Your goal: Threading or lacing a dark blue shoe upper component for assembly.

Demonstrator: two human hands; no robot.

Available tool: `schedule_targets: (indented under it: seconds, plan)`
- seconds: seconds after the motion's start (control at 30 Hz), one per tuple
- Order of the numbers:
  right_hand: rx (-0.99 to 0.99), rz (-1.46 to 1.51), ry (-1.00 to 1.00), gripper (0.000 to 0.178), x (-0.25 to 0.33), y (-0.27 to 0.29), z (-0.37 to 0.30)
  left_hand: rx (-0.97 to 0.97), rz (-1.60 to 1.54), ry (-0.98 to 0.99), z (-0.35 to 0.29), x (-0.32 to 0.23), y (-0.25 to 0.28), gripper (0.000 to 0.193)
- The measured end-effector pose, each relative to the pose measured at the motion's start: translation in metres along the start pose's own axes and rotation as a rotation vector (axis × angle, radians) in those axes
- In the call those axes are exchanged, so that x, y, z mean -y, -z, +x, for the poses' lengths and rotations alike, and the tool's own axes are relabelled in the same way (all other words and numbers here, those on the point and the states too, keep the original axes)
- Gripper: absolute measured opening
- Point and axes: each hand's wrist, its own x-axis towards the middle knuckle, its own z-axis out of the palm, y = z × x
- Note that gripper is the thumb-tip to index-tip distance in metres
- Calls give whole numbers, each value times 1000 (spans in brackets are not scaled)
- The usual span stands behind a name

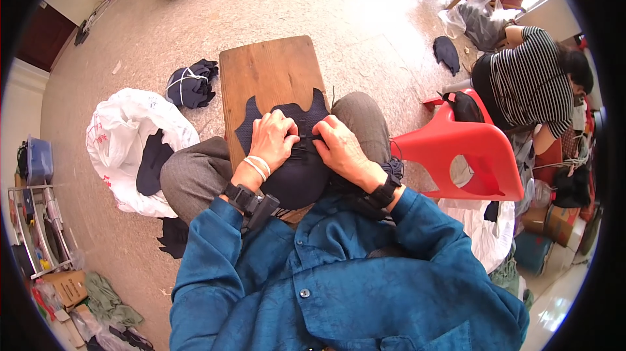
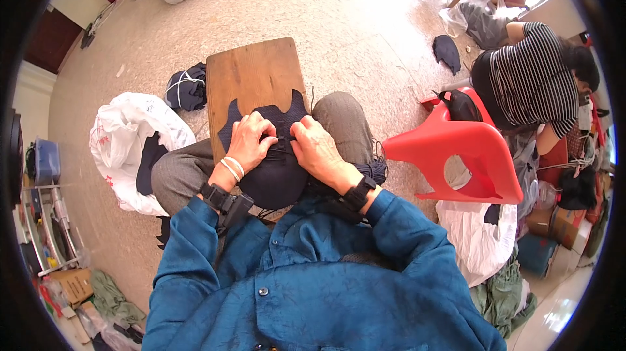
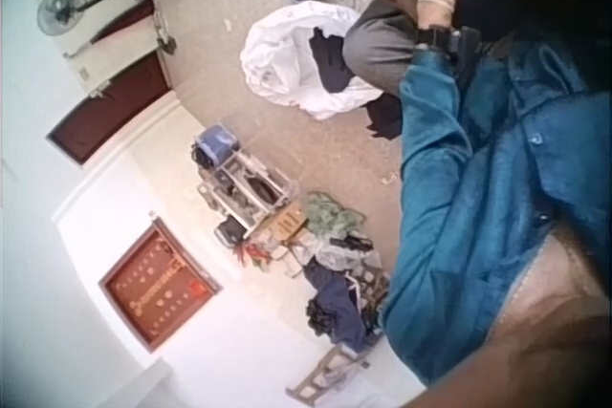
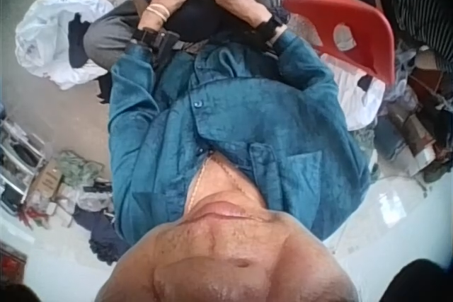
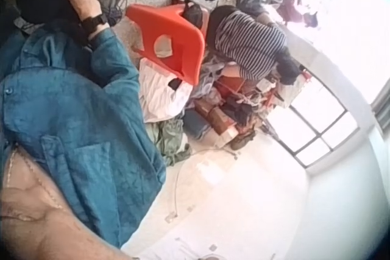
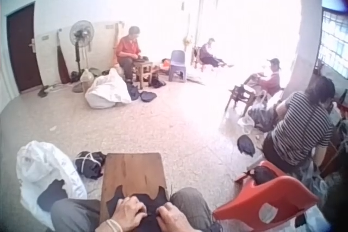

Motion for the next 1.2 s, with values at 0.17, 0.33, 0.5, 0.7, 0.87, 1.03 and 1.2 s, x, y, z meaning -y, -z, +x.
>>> schedule_targets:
  seconds: [0.17,0.33,0.5,0.7,0.87,1.03,1.2]
  plan:
    - [58,-49,-20,18,-2,1,4,101,213,-120,7,-7,10,8]
    - [5,-26,24,13,-7,0,5,27,188,-189,4,-10,12,3]
    - [-11,-63,10,7,-12,-8,4,-58,333,-238,-3,-20,7,7]
    - [-5,-16,-64,7,-10,-8,7,-67,546,-312,0,-22,3,7]
    - [27,37,-108,11,-13,-7,10,-75,635,-290,3,-22,12,3]
    - [21,84,-55,11,-12,-5,9,-287,503,-57,-17,11,60,3]
    - [52,47,-83,9,-6,1,8,-287,484,53,-52,29,72,6]
